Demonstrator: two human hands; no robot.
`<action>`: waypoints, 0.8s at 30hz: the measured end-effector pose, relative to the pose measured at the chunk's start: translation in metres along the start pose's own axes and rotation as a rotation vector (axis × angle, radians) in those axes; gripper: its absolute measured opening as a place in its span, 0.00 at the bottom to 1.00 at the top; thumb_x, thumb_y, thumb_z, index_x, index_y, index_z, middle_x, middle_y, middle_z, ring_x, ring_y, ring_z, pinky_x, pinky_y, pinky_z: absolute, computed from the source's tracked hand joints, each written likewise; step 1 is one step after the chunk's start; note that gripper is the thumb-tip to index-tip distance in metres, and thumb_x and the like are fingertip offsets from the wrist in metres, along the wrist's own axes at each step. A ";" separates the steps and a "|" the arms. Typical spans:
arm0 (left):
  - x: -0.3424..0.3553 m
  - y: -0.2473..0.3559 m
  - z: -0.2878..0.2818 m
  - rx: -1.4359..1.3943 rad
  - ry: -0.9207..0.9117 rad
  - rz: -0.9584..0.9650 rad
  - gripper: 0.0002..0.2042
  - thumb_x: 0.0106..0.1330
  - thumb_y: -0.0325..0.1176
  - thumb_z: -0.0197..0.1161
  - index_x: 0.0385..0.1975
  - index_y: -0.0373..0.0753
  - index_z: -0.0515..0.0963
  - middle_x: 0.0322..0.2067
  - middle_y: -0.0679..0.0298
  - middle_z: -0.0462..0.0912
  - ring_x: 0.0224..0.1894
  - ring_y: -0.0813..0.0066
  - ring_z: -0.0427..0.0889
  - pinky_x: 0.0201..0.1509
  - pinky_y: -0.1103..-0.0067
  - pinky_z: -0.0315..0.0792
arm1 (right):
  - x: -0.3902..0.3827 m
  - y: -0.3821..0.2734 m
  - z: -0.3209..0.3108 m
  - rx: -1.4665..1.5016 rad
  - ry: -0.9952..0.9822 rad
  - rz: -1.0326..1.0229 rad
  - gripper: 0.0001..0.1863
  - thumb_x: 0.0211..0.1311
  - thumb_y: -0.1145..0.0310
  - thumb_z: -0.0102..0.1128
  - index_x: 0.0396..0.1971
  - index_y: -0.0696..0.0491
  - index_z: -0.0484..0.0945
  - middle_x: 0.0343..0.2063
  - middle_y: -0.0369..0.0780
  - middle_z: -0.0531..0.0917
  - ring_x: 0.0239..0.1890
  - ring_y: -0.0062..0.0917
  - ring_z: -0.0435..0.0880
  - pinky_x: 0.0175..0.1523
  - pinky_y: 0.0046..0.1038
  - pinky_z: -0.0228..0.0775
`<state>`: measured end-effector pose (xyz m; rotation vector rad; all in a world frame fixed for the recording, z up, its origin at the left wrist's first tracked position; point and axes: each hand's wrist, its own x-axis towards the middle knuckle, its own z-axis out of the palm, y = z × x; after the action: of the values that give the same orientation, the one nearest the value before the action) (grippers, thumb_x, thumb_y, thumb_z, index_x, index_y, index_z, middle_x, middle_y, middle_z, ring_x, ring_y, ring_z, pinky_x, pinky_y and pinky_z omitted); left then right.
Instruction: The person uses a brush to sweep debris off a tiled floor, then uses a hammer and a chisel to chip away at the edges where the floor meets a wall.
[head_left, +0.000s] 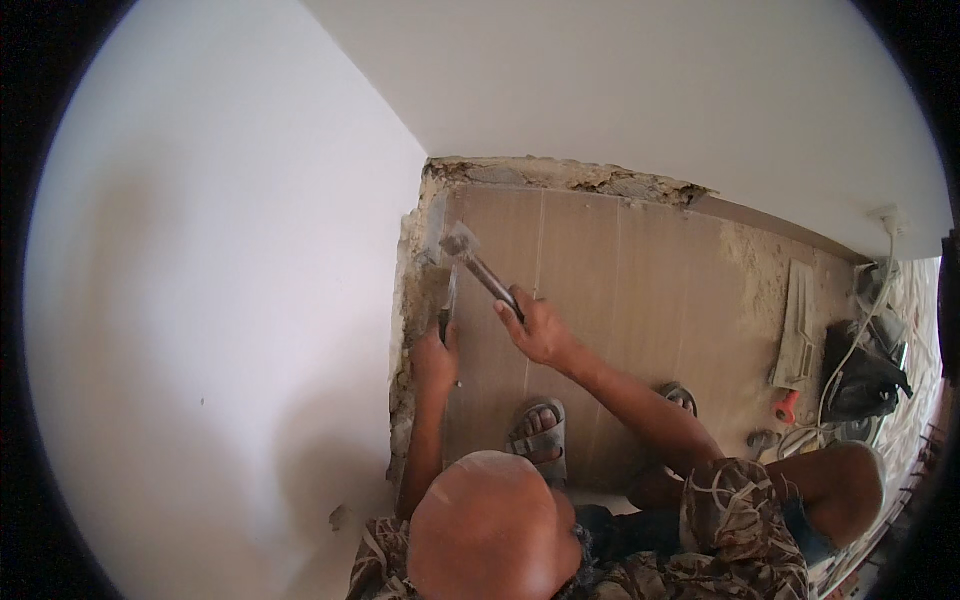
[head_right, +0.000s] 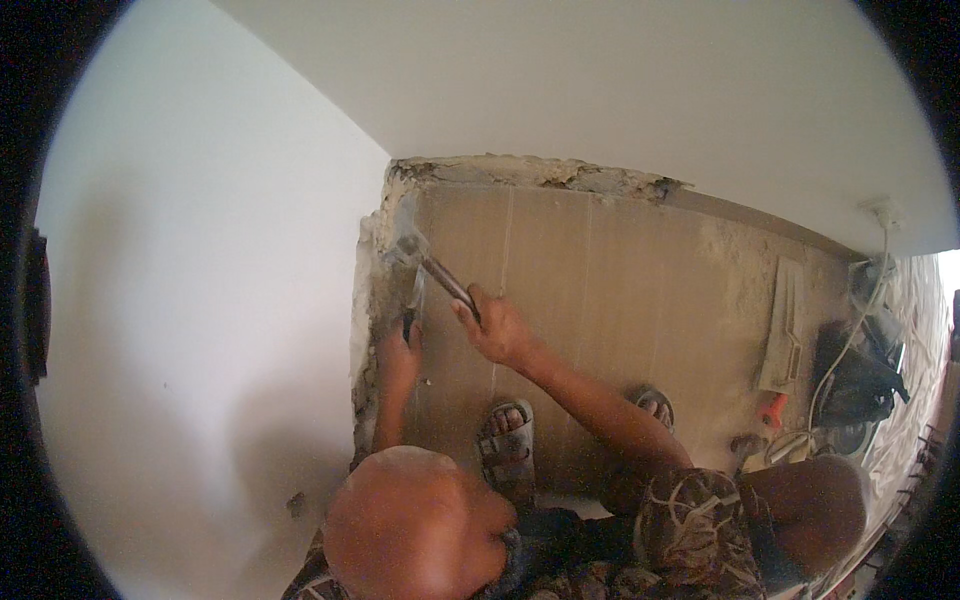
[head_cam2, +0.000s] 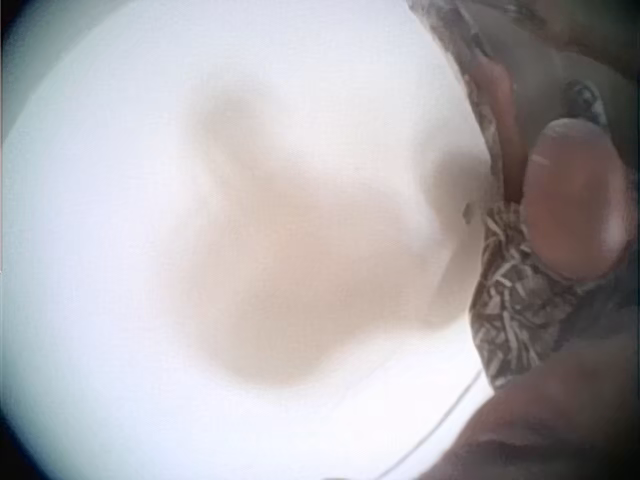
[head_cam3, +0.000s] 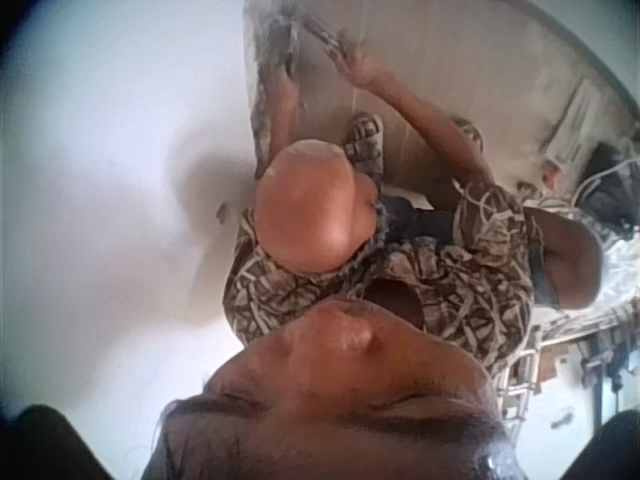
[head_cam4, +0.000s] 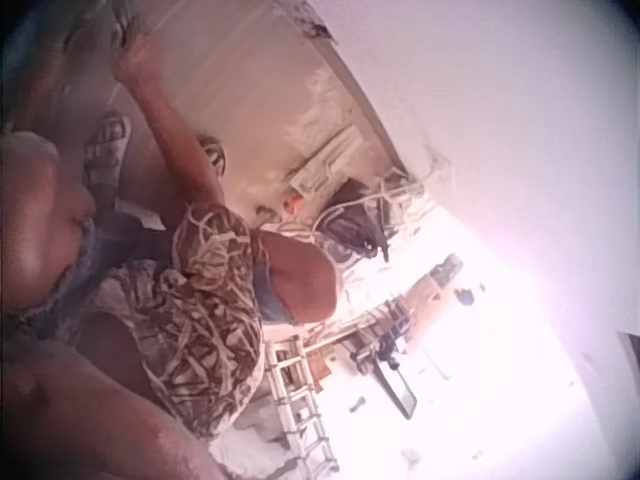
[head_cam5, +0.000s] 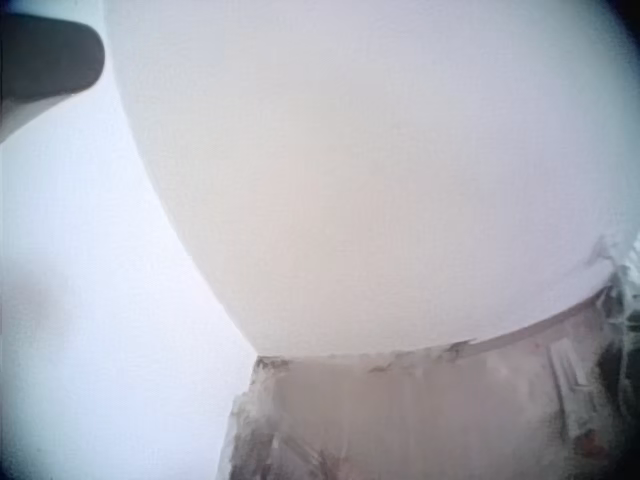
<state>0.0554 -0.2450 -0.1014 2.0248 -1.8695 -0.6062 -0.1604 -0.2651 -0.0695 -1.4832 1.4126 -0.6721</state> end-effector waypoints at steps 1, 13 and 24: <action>0.000 -0.006 0.002 0.003 0.018 0.009 0.16 0.71 0.41 0.53 0.38 0.31 0.77 0.29 0.41 0.80 0.34 0.39 0.80 0.39 0.57 0.73 | 0.000 0.013 0.010 -0.089 -0.015 -0.057 0.23 0.72 0.52 0.46 0.39 0.61 0.73 0.22 0.57 0.78 0.27 0.52 0.81 0.34 0.48 0.69; -0.020 -0.013 0.010 0.121 0.044 -0.017 0.20 0.70 0.42 0.54 0.50 0.30 0.75 0.31 0.39 0.81 0.36 0.39 0.81 0.41 0.57 0.74 | -0.005 -0.003 -0.011 0.190 0.080 -0.090 0.24 0.72 0.49 0.48 0.32 0.58 0.72 0.19 0.44 0.72 0.22 0.29 0.70 0.29 0.36 0.64; -0.120 0.009 0.015 -0.280 0.034 -0.241 0.19 0.72 0.40 0.53 0.51 0.28 0.73 0.40 0.39 0.80 0.44 0.41 0.80 0.47 0.63 0.73 | -0.036 0.032 0.000 0.092 -0.027 0.093 0.25 0.73 0.49 0.46 0.31 0.60 0.71 0.18 0.44 0.69 0.23 0.27 0.67 0.30 0.36 0.63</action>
<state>0.0339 -0.1254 -0.0988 2.0689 -1.4385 -0.8392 -0.1807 -0.2269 -0.0905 -1.3418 1.4023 -0.6480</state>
